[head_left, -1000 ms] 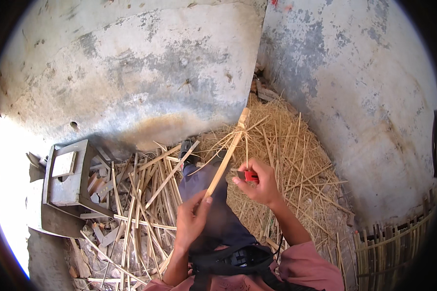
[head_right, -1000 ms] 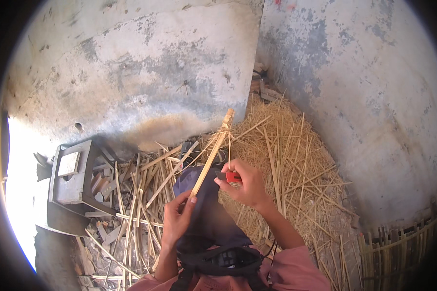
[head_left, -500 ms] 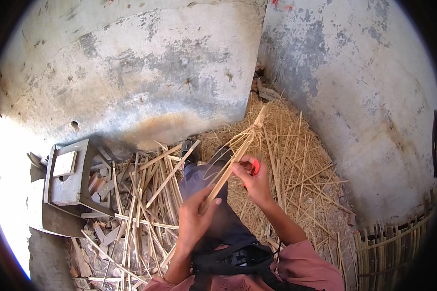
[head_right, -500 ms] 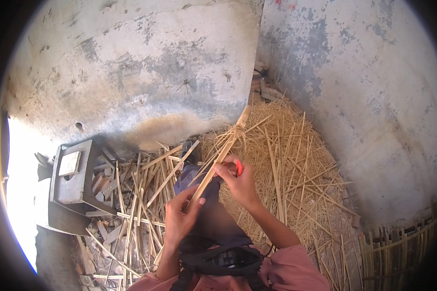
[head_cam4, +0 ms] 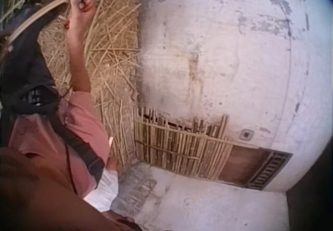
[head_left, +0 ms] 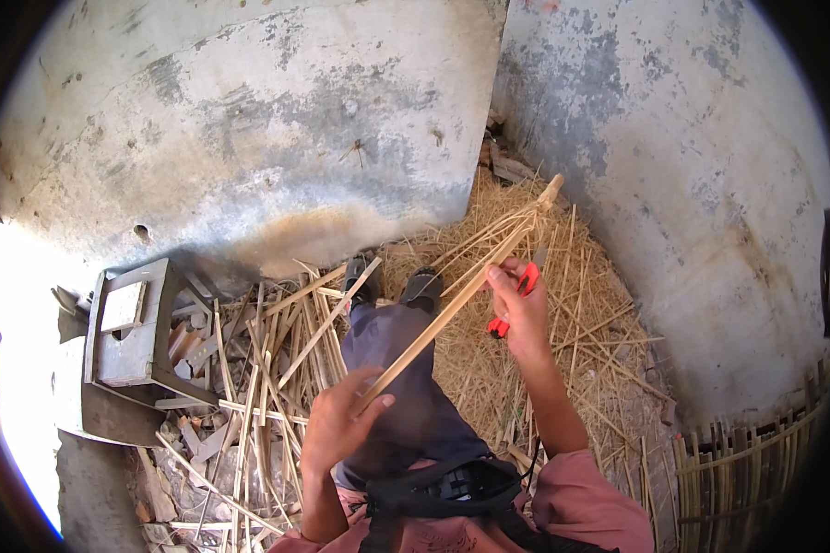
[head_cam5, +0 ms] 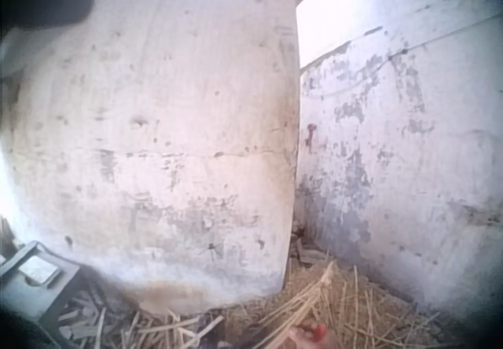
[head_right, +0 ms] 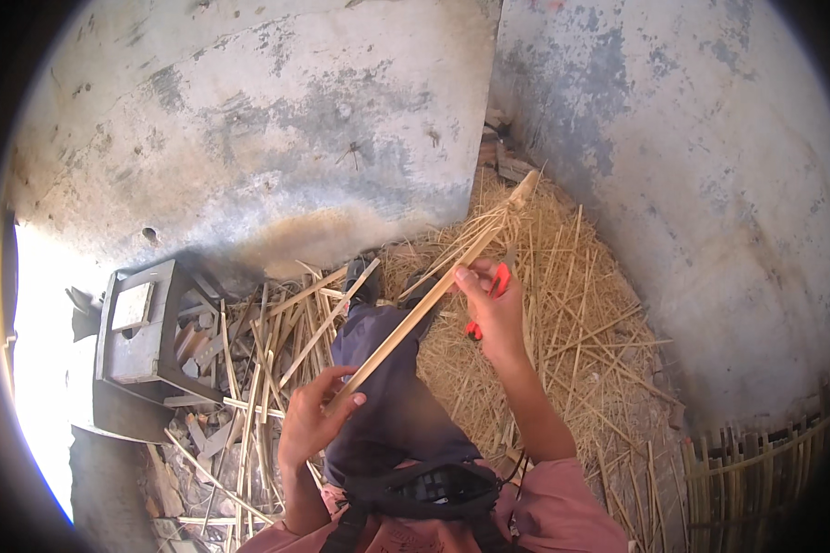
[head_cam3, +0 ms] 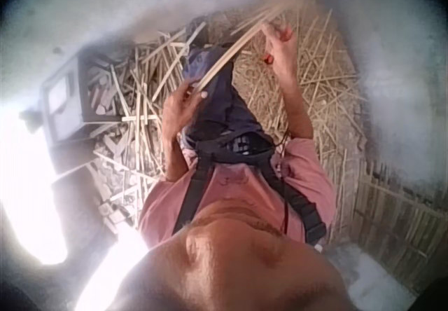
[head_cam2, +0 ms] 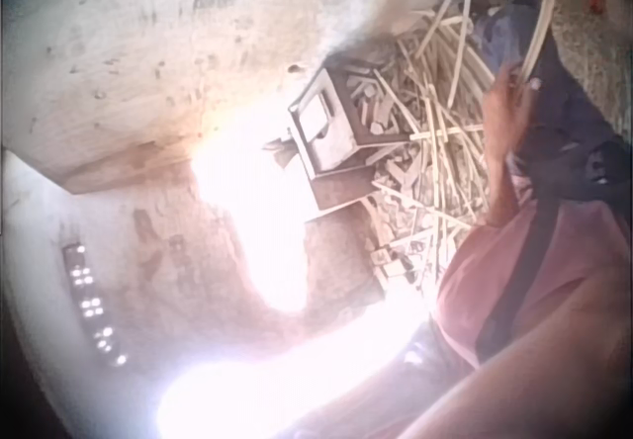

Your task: The person strips thin layers from a bamboo slat using a utility knife while holding it over a floor covered in wood shavings.

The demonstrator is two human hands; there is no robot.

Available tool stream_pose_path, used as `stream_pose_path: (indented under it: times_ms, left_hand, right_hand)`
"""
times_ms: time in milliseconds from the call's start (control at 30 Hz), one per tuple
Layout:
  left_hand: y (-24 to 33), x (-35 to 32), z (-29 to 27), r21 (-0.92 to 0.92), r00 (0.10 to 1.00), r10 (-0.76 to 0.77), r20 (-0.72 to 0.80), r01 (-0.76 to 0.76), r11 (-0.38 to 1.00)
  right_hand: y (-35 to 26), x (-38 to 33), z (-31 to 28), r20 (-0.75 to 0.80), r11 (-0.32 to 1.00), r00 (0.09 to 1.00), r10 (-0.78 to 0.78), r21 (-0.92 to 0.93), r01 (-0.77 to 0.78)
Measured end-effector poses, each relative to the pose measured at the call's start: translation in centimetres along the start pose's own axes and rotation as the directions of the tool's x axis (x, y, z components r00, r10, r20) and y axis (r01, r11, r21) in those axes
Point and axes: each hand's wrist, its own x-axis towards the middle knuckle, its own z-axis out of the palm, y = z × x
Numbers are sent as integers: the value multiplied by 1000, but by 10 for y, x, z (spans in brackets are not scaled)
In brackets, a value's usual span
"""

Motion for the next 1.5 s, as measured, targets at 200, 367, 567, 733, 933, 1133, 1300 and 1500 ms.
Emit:
stream_pose_path:
  times_ms: [200, 367, 567, 733, 933, 1133, 1300, 1500]
  left_hand:
    - [-22, 13, 16, -216, 999, -34, 30, 40, 975]
    - [-19, 16, 28, -269, 998, 0, -63, -17, 963]
    - [-6, 20, 33, -349, 989, -127, -81, 91, 933]
    - [-1, 24, 39, -327, 985, -85, -150, 32, 945]
    - [8, 26, 39, -326, 980, -76, -182, 13, 945]
    - [14, 26, 40, -260, 967, -34, -253, -34, 965]
    - [24, 25, 39, -206, 963, -34, -267, -22, 978]
    - [25, 24, 41, -199, 960, -49, -277, -7, 980]
  right_hand:
    - [19, -5, -11, 89, 943, 991, -104, -307, 126]
    - [29, -32, 4, 200, 760, 940, -277, -552, 342]
    - [14, -52, 12, 460, 663, 863, -208, -582, 470]
    - [13, -62, 22, 465, 645, 852, -242, -579, 499]
    - [19, -66, 26, 494, 665, 819, -292, -511, 545]
    - [26, -65, 21, 519, 608, 786, -334, -518, 601]
    - [23, -65, 24, 526, 610, 761, -381, -476, 634]
    - [25, -60, 23, 562, 478, 653, -507, -447, 756]
